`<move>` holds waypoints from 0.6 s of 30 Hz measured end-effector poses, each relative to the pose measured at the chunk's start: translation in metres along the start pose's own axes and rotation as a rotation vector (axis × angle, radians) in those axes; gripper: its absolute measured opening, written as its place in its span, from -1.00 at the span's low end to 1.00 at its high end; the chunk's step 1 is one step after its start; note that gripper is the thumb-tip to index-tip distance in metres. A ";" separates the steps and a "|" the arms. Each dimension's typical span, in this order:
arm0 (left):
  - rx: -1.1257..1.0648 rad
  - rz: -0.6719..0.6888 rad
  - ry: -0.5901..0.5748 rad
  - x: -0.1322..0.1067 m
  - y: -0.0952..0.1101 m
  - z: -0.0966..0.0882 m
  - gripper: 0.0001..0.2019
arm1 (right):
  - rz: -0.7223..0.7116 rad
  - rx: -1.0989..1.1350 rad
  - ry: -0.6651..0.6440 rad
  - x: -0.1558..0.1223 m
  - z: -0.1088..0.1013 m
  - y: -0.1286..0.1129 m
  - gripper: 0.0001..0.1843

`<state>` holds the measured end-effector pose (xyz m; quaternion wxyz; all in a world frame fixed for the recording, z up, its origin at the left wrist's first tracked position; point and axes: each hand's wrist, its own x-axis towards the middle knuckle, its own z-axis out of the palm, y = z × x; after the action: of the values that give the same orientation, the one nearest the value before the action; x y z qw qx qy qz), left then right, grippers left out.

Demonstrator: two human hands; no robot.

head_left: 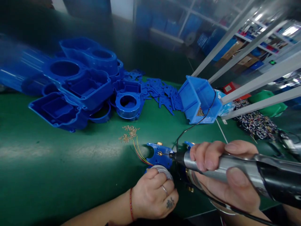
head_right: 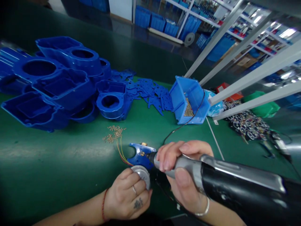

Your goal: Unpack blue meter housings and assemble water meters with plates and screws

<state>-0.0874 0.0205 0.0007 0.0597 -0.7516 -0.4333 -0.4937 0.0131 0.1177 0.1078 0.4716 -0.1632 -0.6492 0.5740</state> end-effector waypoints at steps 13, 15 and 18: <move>-0.013 0.013 0.010 0.000 -0.003 -0.001 -0.88 | -0.004 -0.029 -0.012 -0.001 0.008 0.003 -0.81; -0.011 0.013 0.010 0.000 -0.003 -0.001 -0.88 | -0.005 -0.032 -0.024 -0.001 0.009 0.004 -0.81; -0.015 0.012 0.008 0.000 -0.002 -0.001 -0.87 | 0.001 -0.029 -0.045 0.000 0.010 0.004 -0.82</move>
<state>-0.0895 0.0214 0.0002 0.0588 -0.7525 -0.4250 -0.4997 0.0039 0.1125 0.1050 0.4541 -0.1577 -0.6679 0.5682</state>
